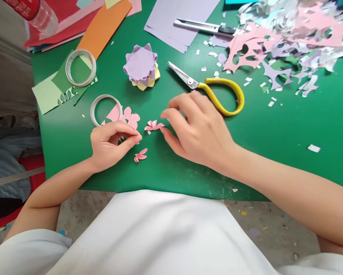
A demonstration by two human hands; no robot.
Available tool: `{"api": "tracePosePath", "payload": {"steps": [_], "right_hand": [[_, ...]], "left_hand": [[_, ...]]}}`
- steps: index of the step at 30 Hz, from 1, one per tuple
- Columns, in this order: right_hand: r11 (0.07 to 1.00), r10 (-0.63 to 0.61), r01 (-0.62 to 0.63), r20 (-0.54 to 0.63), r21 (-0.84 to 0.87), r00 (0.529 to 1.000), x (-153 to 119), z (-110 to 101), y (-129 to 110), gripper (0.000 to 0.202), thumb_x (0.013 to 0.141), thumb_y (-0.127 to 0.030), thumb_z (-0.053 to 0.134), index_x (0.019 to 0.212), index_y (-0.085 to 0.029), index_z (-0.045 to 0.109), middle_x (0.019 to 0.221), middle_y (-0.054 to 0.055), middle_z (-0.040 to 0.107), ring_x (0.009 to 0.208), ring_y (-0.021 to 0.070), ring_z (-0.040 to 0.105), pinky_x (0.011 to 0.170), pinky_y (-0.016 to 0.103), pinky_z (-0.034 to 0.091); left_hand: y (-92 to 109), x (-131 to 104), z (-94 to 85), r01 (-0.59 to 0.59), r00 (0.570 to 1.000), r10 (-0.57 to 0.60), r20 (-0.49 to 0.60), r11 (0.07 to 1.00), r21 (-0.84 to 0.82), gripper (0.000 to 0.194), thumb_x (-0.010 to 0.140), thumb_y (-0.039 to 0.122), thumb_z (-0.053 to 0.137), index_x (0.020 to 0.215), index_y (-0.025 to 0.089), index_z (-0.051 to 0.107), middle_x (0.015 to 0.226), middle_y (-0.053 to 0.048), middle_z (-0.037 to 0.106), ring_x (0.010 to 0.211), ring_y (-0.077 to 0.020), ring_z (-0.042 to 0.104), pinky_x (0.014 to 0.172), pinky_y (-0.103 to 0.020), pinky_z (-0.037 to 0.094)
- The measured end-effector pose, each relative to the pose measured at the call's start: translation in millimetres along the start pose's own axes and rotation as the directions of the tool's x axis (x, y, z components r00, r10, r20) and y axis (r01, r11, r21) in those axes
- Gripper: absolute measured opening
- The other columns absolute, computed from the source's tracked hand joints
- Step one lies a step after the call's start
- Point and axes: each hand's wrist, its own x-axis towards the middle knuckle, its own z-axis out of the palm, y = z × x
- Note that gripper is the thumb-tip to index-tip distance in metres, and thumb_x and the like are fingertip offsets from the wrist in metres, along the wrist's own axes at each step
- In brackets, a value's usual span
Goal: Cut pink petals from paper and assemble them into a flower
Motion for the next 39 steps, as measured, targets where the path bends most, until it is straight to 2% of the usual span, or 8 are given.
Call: {"api": "tracePosePath", "payload": {"steps": [4, 10, 14, 17, 22, 25, 31, 39], "right_hand": [[0.998, 0.052, -0.054, 0.035, 0.035, 0.998, 1, 11, -11, 0.009, 0.096, -0.026, 0.056, 0.097, -0.02, 0.063, 0.105, 0.013, 0.067, 0.095, 0.0288, 0.062, 0.081, 0.043, 0.051], [0.985, 0.106, -0.122, 0.128, 0.119, 0.986, 4, 16, -10, 0.017, 0.1, -0.026, 0.05, 0.089, -0.022, 0.062, 0.101, 0.01, 0.068, 0.094, 0.0263, 0.059, 0.082, 0.042, 0.051], [0.919, 0.17, -0.182, 0.065, 0.348, 0.983, 6, 11, -17, 0.013, 0.098, -0.022, 0.055, 0.086, -0.023, 0.059, 0.099, 0.008, 0.07, 0.087, 0.0221, 0.063, 0.076, 0.039, 0.053], [0.731, 0.305, -0.316, 0.125, 0.605, 0.944, 7, 6, -26, 0.011, 0.094, -0.023, 0.06, 0.084, -0.024, 0.059, 0.094, 0.003, 0.071, 0.08, 0.0181, 0.068, 0.067, 0.034, 0.055], [0.204, 0.399, -0.49, 0.384, 0.848, 0.832, 6, 3, -37, 0.016, 0.089, -0.03, 0.069, 0.078, -0.023, 0.06, 0.086, 0.002, 0.071, 0.078, 0.0177, 0.07, 0.068, 0.032, 0.059], [0.073, 0.394, -0.505, 0.44, 0.86, 0.807, 6, 5, -39, 0.019, 0.086, -0.031, 0.074, 0.076, -0.022, 0.06, 0.087, 0.002, 0.07, 0.077, 0.017, 0.069, 0.07, 0.033, 0.059], [0.037, 0.389, -0.49, 0.439, 0.871, 0.81, 5, 8, -38, 0.016, 0.085, -0.028, 0.076, 0.078, -0.022, 0.063, 0.088, 0.001, 0.07, 0.077, 0.0155, 0.068, 0.069, 0.031, 0.059], [0.159, 0.392, -0.457, 0.368, 0.875, 0.843, 4, 11, -38, 0.013, 0.088, -0.024, 0.07, 0.078, -0.021, 0.061, 0.085, 0.001, 0.07, 0.075, 0.0144, 0.069, 0.067, 0.029, 0.06]], "left_hand": [[-2, -2, 1.0, 0.058, 0.998, -0.055, 0.036, 0.995, -0.086, 0.015, 0.085, 0.014, 0.075, 0.099, 0.019, 0.07, 0.08, 0.002, 0.076, 0.067, -0.0084, 0.073, 0.065, -0.016, 0.061], [-4, 2, 1.8, -0.047, 0.998, 0.048, 0.04, 0.999, -0.012, 0.011, 0.084, 0.01, 0.074, 0.084, 0.021, 0.076, 0.073, 0.001, 0.076, 0.064, -0.0082, 0.068, 0.063, -0.018, 0.057], [-2, 1, 2.8, 0.026, 0.998, -0.024, 0.052, 0.999, -0.04, 0.007, 0.085, 0.012, 0.074, 0.084, 0.019, 0.076, 0.074, 0.0, 0.077, 0.062, -0.0092, 0.071, 0.06, -0.018, 0.059], [2, -3, 3.9, 0.12, 0.991, -0.108, 0.085, 0.982, -0.147, 0.003, 0.086, 0.015, 0.075, 0.086, 0.017, 0.075, 0.071, 0.001, 0.075, 0.059, -0.0101, 0.073, 0.054, -0.016, 0.06], [5, -7, 5.4, 0.151, 0.985, -0.124, 0.117, 0.951, -0.27, 0.004, 0.087, 0.015, 0.075, 0.091, 0.016, 0.074, 0.079, 0.0, 0.077, 0.059, -0.0097, 0.074, 0.05, -0.014, 0.062], [4, -6, 5.8, 0.124, 0.99, -0.096, 0.105, 0.946, -0.301, 0.009, 0.086, 0.01, 0.074, 0.093, 0.017, 0.074, 0.081, 0.0, 0.077, 0.06, -0.0093, 0.074, 0.052, -0.014, 0.064], [4, -5, 6.8, 0.116, 0.991, -0.089, 0.095, 0.934, -0.338, 0.013, 0.086, 0.006, 0.072, 0.093, 0.017, 0.075, 0.081, 0.001, 0.076, 0.06, -0.0087, 0.073, 0.053, -0.015, 0.065], [6, -6, 6.8, 0.183, 0.981, -0.151, 0.122, 0.929, -0.321, 0.009, 0.087, 0.013, 0.074, 0.095, 0.017, 0.073, 0.087, -0.001, 0.077, 0.061, -0.0076, 0.073, 0.056, -0.014, 0.064]]}}
